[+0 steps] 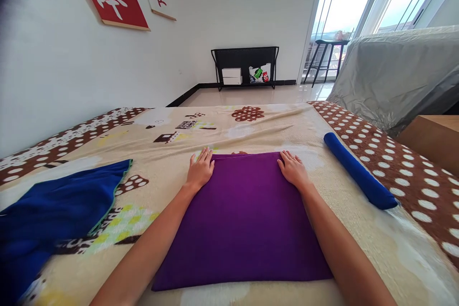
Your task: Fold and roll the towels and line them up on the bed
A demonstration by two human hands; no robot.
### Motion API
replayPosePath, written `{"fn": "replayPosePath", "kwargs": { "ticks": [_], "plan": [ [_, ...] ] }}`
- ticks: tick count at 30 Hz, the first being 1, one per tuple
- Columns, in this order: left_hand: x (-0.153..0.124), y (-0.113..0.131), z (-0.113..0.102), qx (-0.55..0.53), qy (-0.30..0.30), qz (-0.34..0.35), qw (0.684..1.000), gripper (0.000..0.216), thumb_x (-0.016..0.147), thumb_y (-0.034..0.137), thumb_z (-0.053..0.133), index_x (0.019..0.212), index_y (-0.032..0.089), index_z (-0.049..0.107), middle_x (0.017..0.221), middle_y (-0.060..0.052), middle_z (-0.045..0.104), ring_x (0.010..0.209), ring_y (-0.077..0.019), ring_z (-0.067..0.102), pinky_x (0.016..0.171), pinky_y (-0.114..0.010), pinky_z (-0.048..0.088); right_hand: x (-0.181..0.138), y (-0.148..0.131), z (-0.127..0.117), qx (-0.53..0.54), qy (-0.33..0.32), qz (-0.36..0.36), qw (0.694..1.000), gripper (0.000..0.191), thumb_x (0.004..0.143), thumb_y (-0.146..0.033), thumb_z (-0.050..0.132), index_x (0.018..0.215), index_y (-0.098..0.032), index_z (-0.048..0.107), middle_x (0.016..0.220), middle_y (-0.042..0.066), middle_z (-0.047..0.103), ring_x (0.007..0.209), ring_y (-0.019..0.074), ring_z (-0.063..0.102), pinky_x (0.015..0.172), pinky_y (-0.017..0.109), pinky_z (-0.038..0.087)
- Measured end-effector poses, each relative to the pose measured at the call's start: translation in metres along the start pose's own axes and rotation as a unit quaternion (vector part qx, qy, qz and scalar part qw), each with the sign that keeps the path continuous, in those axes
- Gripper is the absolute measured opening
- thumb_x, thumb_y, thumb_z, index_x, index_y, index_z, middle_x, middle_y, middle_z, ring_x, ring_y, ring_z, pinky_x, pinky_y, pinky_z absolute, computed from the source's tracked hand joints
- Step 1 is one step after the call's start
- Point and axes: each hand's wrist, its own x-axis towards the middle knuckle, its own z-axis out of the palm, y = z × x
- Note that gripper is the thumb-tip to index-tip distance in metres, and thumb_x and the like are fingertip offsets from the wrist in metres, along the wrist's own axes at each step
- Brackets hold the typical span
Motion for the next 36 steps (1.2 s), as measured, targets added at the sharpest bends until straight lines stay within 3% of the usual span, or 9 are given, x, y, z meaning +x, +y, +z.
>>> {"fn": "replayPosePath", "kwargs": {
  "ticks": [2, 4, 9, 12, 18, 23, 27, 32, 36],
  "plan": [
    [-0.014, 0.012, -0.013, -0.002, -0.007, 0.063, 0.998, 0.053, 0.1, 0.025, 0.034, 0.152, 0.018, 0.036, 0.162, -0.012, 0.03, 0.151, -0.0229, 0.024, 0.123, -0.05, 0.013, -0.014, -0.015, -0.01, -0.007, 0.012, -0.027, 1.0, 0.054, 0.102, -0.031, 0.028, 0.148, -0.007, 0.041, 0.157, 0.018, 0.035, 0.15, 0.027, 0.026, 0.123, 0.052, 0.018],
    [-0.033, 0.028, -0.028, -0.01, -0.029, 0.132, 0.991, 0.053, 0.099, 0.029, 0.04, 0.152, 0.022, 0.037, 0.162, -0.007, 0.03, 0.151, -0.0202, 0.025, 0.122, -0.045, 0.018, -0.036, -0.034, -0.021, -0.006, 0.007, -0.084, 0.996, 0.053, 0.101, -0.028, 0.031, 0.15, -0.011, 0.04, 0.16, 0.013, 0.03, 0.151, 0.0235, 0.023, 0.125, 0.048, 0.016],
    [-0.093, 0.071, -0.053, -0.037, -0.08, 0.296, 0.951, 0.058, 0.102, 0.038, 0.041, 0.156, 0.022, 0.026, 0.165, -0.006, 0.023, 0.153, -0.0204, 0.017, 0.122, -0.046, 0.016, -0.111, -0.084, -0.037, 0.048, -0.112, -0.289, 0.949, 0.058, 0.103, -0.044, 0.036, 0.156, -0.022, 0.028, 0.162, 0.004, 0.025, 0.15, 0.019, 0.025, 0.122, 0.042, 0.03],
    [-0.126, 0.081, -0.054, -0.052, -0.116, 0.34, 0.932, 0.06, 0.103, 0.041, 0.039, 0.157, 0.022, 0.021, 0.164, -0.005, 0.023, 0.153, -0.0195, 0.018, 0.122, -0.044, 0.019, -0.151, -0.099, -0.041, 0.054, -0.128, -0.313, 0.939, 0.06, 0.104, -0.044, 0.035, 0.158, -0.024, 0.021, 0.163, 0.002, 0.021, 0.151, 0.0207, 0.022, 0.123, 0.045, 0.029],
    [-0.164, 0.065, -0.055, -0.045, -0.131, 0.33, 0.934, 0.061, 0.104, 0.041, 0.036, 0.158, 0.025, 0.014, 0.165, -0.004, 0.022, 0.152, -0.0211, 0.022, 0.121, -0.046, 0.023, -0.191, -0.093, -0.051, 0.02, -0.1, -0.31, 0.945, 0.058, 0.103, -0.039, 0.039, 0.158, -0.03, 0.021, 0.163, -0.001, 0.021, 0.149, 0.02, 0.026, 0.122, 0.043, 0.031],
    [-0.193, 0.045, -0.068, -0.007, -0.099, 0.313, 0.944, 0.062, 0.103, 0.04, 0.04, 0.158, 0.027, 0.014, 0.164, -0.002, 0.023, 0.151, -0.0201, 0.026, 0.12, -0.043, 0.027, -0.214, -0.077, -0.05, 0.0, -0.037, -0.3, 0.953, 0.063, 0.101, -0.035, 0.047, 0.158, -0.028, 0.02, 0.162, -0.001, 0.025, 0.149, 0.0175, 0.028, 0.125, 0.037, 0.022],
    [-0.216, 0.037, -0.07, 0.046, -0.055, 0.291, 0.954, 0.062, 0.101, 0.033, 0.044, 0.157, 0.025, 0.019, 0.163, -0.003, 0.028, 0.149, -0.0205, 0.031, 0.116, -0.041, 0.035, -0.229, -0.07, -0.05, 0.001, 0.005, -0.29, 0.957, 0.064, 0.098, -0.028, 0.051, 0.156, -0.026, 0.027, 0.161, 0.0, 0.03, 0.147, 0.018, 0.032, 0.124, 0.035, 0.025],
    [-0.223, 0.066, -0.069, 0.055, -0.001, 0.257, 0.965, 0.065, 0.093, 0.014, 0.044, 0.155, 0.018, 0.029, 0.161, -0.005, 0.033, 0.149, -0.0202, 0.031, 0.115, -0.039, 0.038, -0.227, -0.1, -0.053, -0.003, 0.058, -0.285, 0.957, 0.057, 0.095, -0.02, 0.05, 0.151, -0.019, 0.04, 0.155, 0.002, 0.041, 0.143, 0.0167, 0.041, 0.115, 0.033, 0.04],
    [-0.212, 0.107, -0.059, 0.024, 0.004, 0.229, 0.973, 0.065, 0.09, 0.014, 0.043, 0.154, 0.012, 0.03, 0.161, -0.007, 0.031, 0.149, -0.0188, 0.03, 0.117, -0.036, 0.036, -0.214, -0.143, -0.042, 0.009, 0.112, -0.238, 0.965, 0.049, 0.095, -0.018, 0.047, 0.143, -0.014, 0.049, 0.149, 0.006, 0.049, 0.139, 0.0194, 0.046, 0.112, 0.037, 0.044]
  ]
}}
